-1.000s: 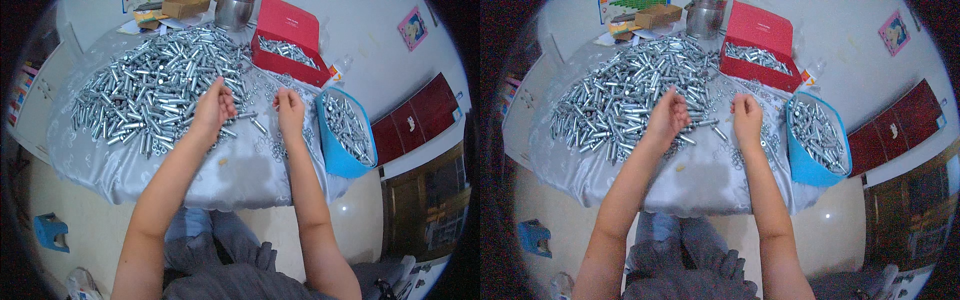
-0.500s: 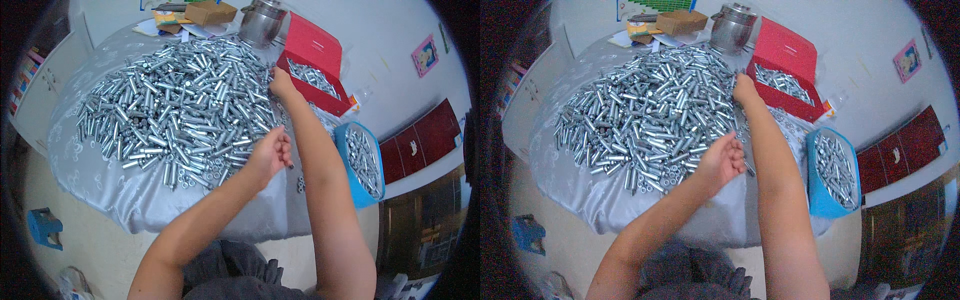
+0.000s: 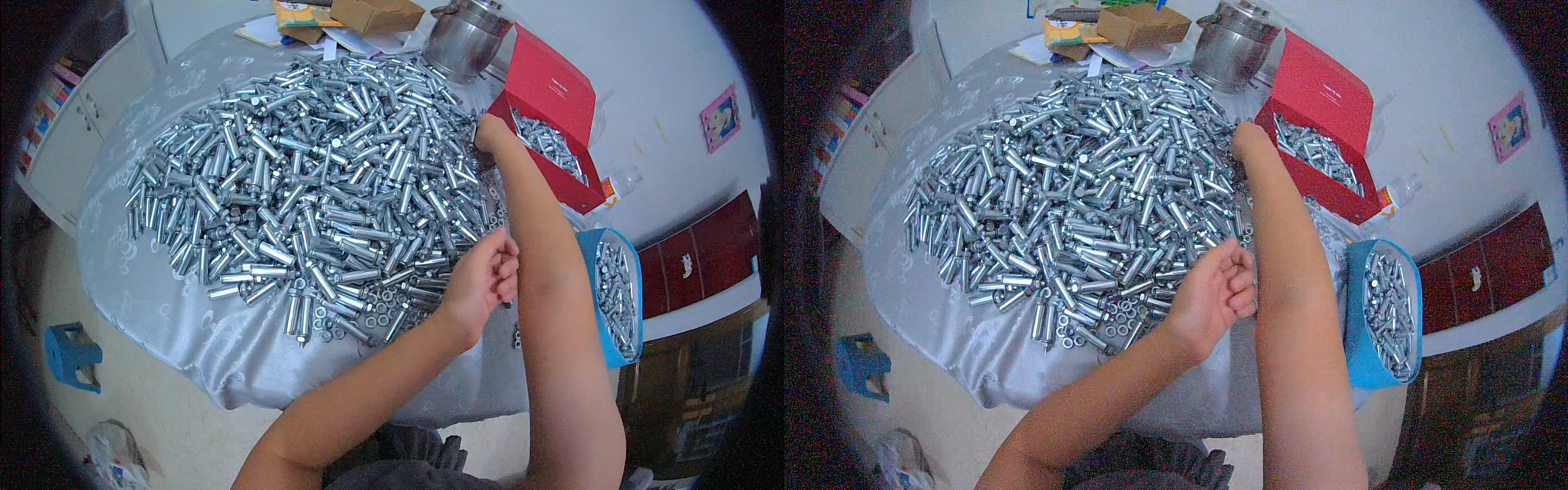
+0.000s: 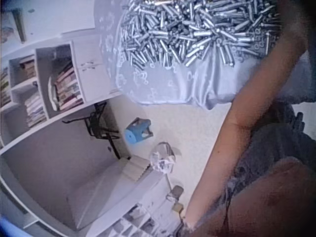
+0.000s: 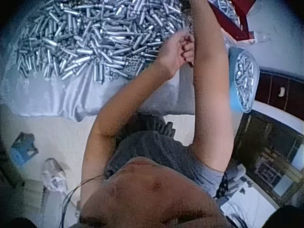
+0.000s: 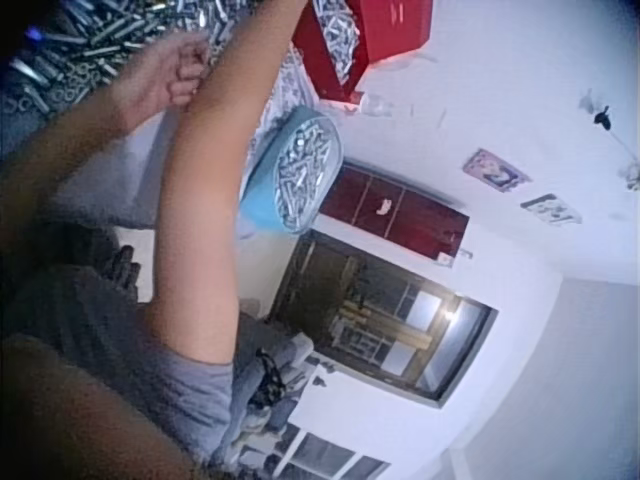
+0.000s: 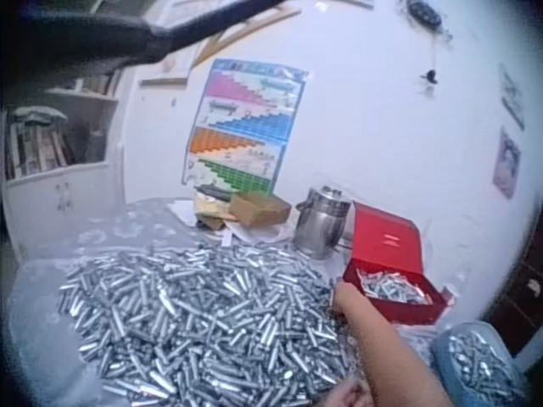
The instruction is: The person repeatedly picks metal bolts and washers from a table, threads the washers onto the bolts by hand, and places the assembled units into a blue container. The person continues this one-at-a-time assembly throughout the clip.
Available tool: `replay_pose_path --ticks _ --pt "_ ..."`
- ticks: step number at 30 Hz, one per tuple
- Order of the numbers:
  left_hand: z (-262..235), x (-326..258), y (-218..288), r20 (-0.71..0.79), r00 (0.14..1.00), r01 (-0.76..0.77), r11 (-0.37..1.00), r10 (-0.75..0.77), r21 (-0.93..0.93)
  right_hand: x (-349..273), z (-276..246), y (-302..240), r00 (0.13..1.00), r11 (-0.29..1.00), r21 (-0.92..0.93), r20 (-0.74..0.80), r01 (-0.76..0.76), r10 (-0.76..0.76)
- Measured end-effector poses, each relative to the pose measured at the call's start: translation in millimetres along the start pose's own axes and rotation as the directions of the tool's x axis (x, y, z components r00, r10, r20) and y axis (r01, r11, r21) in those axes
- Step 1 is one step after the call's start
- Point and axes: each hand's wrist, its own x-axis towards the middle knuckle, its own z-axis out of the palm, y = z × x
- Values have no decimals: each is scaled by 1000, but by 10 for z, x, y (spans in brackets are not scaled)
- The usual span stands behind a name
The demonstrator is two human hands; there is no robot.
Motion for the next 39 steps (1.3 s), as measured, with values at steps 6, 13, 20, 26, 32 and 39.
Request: replay_pose_path --ticks 6,13,20,26,32,39 --pt "-44 17 -19 27 1000 12 998 -13 67 -212 -50 -11 993 998 -63 -111 23 -30" --pt "-48 17 26 51 998 18 996 -23 87 -688 -106 -135 981 991 -135 -194 -16 -11" --pt "-49 34 78 16 1000 21 988 -24 152 -1375 -218 125 961 996 -82 -270 37 -58" --pt "-152 -1 88 -84 973 -169 911 216 377 -2320 -181 254 906 968 217 -423 124 -21" --pt "-102 -301 -78 116 608 -599 358 786 716 -2994 183 199 681 549 672 -694 497 233" --pt "-160 -355 1110 517 339 -26 -541 786 841 -3045 230 312 709 154 786 -609 599 355"
